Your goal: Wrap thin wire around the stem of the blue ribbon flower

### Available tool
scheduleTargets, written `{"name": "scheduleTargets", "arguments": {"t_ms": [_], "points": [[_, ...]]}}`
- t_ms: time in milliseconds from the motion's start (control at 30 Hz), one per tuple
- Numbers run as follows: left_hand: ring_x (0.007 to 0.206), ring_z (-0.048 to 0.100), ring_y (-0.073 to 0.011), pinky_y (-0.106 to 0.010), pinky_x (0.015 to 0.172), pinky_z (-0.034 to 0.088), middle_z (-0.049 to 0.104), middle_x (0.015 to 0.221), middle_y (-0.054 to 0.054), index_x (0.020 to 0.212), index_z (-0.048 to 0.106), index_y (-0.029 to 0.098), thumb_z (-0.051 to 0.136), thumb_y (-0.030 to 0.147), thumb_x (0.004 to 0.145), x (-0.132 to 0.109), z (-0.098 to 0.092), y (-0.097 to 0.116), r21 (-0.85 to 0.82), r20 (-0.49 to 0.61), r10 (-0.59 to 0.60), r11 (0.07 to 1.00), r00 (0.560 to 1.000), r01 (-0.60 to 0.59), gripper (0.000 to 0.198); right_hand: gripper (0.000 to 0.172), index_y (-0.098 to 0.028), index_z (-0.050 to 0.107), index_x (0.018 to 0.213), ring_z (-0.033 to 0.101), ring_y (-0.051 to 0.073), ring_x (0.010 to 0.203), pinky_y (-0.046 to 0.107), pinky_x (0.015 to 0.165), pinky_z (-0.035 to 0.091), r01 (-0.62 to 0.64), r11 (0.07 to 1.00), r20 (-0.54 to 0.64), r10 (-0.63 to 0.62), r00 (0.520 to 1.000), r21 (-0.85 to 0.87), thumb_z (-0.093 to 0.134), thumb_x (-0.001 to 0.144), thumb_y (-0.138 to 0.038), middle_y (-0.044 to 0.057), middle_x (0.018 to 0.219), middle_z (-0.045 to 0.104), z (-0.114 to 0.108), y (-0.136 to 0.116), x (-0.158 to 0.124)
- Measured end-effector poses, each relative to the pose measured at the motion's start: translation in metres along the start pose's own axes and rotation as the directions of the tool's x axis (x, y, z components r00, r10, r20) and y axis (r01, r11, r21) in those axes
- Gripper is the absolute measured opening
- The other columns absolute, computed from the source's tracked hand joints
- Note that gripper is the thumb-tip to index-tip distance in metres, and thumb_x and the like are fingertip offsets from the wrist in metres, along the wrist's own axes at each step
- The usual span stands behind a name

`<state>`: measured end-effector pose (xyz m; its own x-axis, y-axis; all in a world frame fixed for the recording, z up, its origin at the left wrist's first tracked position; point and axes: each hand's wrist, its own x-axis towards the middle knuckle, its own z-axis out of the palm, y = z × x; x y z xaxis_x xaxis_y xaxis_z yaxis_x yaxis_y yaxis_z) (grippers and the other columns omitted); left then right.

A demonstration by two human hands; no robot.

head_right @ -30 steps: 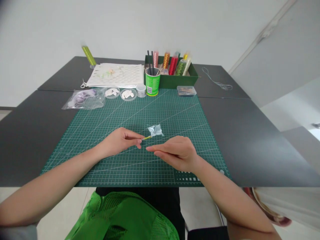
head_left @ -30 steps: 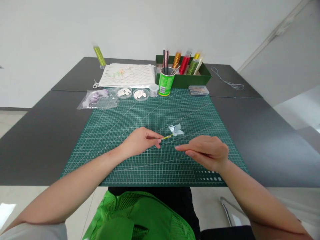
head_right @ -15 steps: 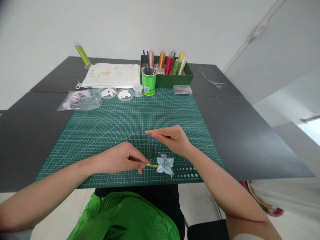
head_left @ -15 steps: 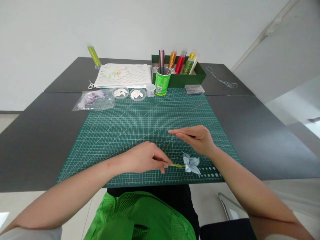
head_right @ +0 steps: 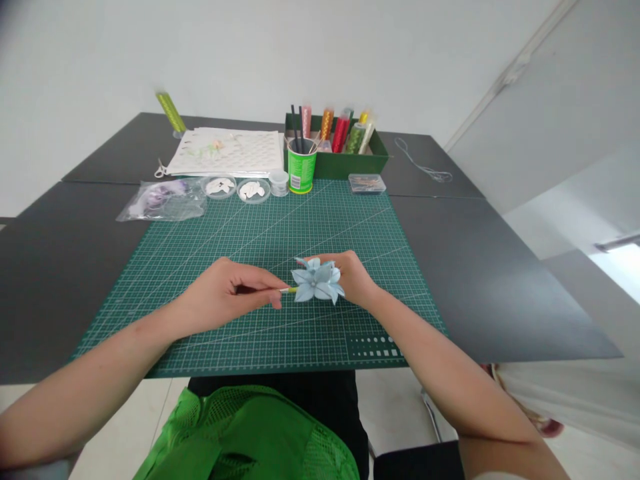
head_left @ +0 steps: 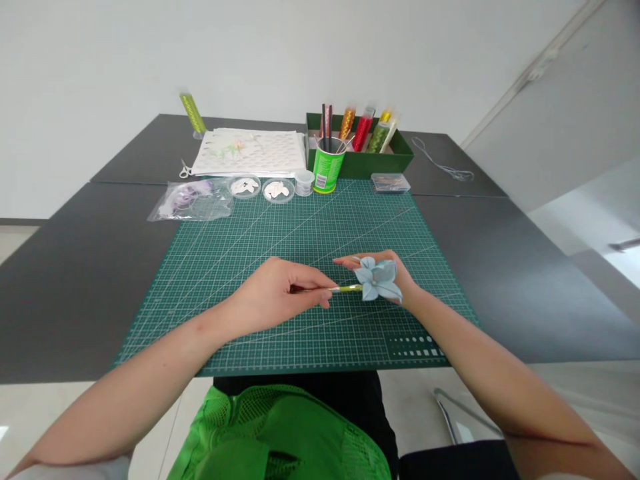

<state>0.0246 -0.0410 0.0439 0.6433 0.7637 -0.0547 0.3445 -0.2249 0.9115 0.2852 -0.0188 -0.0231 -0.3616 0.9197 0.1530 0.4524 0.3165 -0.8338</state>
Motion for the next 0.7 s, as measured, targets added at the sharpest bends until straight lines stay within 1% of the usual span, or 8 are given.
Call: {"name": "scheduleTargets", "arguments": {"t_ms": [67, 167, 233, 333, 433, 533, 633, 700], "points": [[0.050, 0.056, -0.0087, -0.020, 0.046, 0.032, 0.080, 0.079, 0.000, 0.105, 0.080, 0.020, 0.064, 0.030, 0.091, 0.001, -0.002, 0.000, -0.014, -0.089, 0.001, 1.000, 0.996, -0.002, 0.023, 0.032, -0.020, 0.083, 0.097, 0.073, 0.021, 0.077, 0.028, 0.061, 0.054, 0.012, 0.999, -0.009, -0.013, 1.000, -0.044, 0.066, 0.093, -0.046, 0.005, 0.085, 0.079, 0.001, 0.003, 0.001], [0.058, 0.065, -0.0120, -0.020, 0.053, 0.043, 0.080, 0.078, 0.000, 0.122, 0.074, 0.021, 0.065, 0.033, 0.092, 0.002, -0.003, 0.000, -0.026, -0.186, -0.004, 1.000, 0.983, -0.001, 0.034, 0.035, -0.018, 0.083, 0.097, 0.064, 0.016, 0.060, 0.024, 0.052, 0.045, 0.044, 0.994, 0.024, -0.042, 0.999, -0.102, 0.062, 0.096, -0.046, 0.003, 0.069, 0.074, 0.000, -0.001, 0.000], [0.071, 0.072, -0.0159, -0.023, 0.065, 0.052, 0.081, 0.081, -0.001, 0.125, 0.073, 0.020, 0.065, 0.034, 0.091, 0.002, -0.004, 0.000, -0.044, -0.236, 0.002, 0.999, 0.972, -0.013, 0.037, 0.035, -0.018, 0.082, 0.106, 0.062, 0.013, 0.059, 0.023, 0.052, 0.043, 0.050, 0.996, 0.080, -0.044, 0.996, -0.078, 0.060, 0.098, -0.044, 0.004, 0.075, 0.077, 0.000, -0.006, 0.000], [0.082, 0.076, -0.0194, -0.027, 0.074, 0.056, 0.082, 0.087, -0.004, 0.118, 0.077, 0.019, 0.066, 0.036, 0.091, 0.003, -0.006, -0.001, -0.070, -0.288, -0.004, 0.997, 0.958, -0.017, 0.034, 0.036, -0.018, 0.080, 0.113, 0.056, 0.010, 0.055, 0.021, 0.050, 0.039, 0.050, 0.997, 0.162, -0.040, 0.986, -0.057, 0.059, 0.099, -0.043, 0.005, 0.079, 0.077, 0.000, -0.013, -0.001], [0.076, 0.075, -0.0184, -0.025, 0.068, 0.054, 0.081, 0.084, -0.004, 0.115, 0.079, 0.018, 0.066, 0.034, 0.090, 0.004, -0.009, -0.002, -0.052, -0.342, -0.027, 0.999, 0.939, 0.010, 0.032, 0.039, -0.016, 0.080, 0.113, 0.037, 0.007, 0.044, 0.021, 0.044, 0.027, 0.065, 0.996, 0.222, -0.051, 0.974, -0.054, 0.057, 0.099, -0.045, -0.001, 0.056, 0.063, 0.000, -0.016, -0.003], [0.071, 0.072, -0.0166, -0.023, 0.063, 0.051, 0.080, 0.081, -0.004, 0.115, 0.079, 0.018, 0.066, 0.034, 0.090, 0.005, -0.011, -0.003, -0.028, -0.397, -0.029, 0.999, 0.918, 0.020, 0.032, 0.041, -0.014, 0.080, 0.113, 0.028, 0.006, 0.043, 0.021, 0.043, 0.021, 0.085, 0.996, 0.271, -0.079, 0.959, -0.011, 0.056, 0.100, -0.044, -0.005, 0.048, 0.049, -0.001, -0.020, -0.005], [0.063, 0.067, -0.0141, -0.022, 0.056, 0.045, 0.080, 0.079, -0.005, 0.114, 0.080, 0.016, 0.067, 0.036, 0.089, 0.006, -0.012, -0.003, -0.002, -0.448, -0.039, 0.999, 0.893, 0.043, 0.034, 0.040, -0.013, 0.080, 0.112, 0.027, 0.005, 0.042, 0.021, 0.041, 0.020, 0.080, 0.996, 0.333, -0.086, 0.939, 0.030, 0.058, 0.099, -0.044, -0.004, 0.048, 0.052, -0.003, -0.025, -0.007], [0.058, 0.062, -0.0125, -0.021, 0.051, 0.040, 0.080, 0.078, -0.005, 0.113, 0.080, 0.016, 0.067, 0.038, 0.089, 0.006, -0.013, -0.003, 0.014, -0.492, -0.039, 0.999, 0.870, 0.053, 0.035, 0.037, -0.014, 0.080, 0.111, 0.033, 0.006, 0.043, 0.020, 0.041, 0.024, 0.072, 0.996, 0.363, -0.083, 0.928, 0.044, 0.060, 0.098, -0.043, 0.000, 0.056, 0.064, -0.004, -0.027, -0.008]]}}
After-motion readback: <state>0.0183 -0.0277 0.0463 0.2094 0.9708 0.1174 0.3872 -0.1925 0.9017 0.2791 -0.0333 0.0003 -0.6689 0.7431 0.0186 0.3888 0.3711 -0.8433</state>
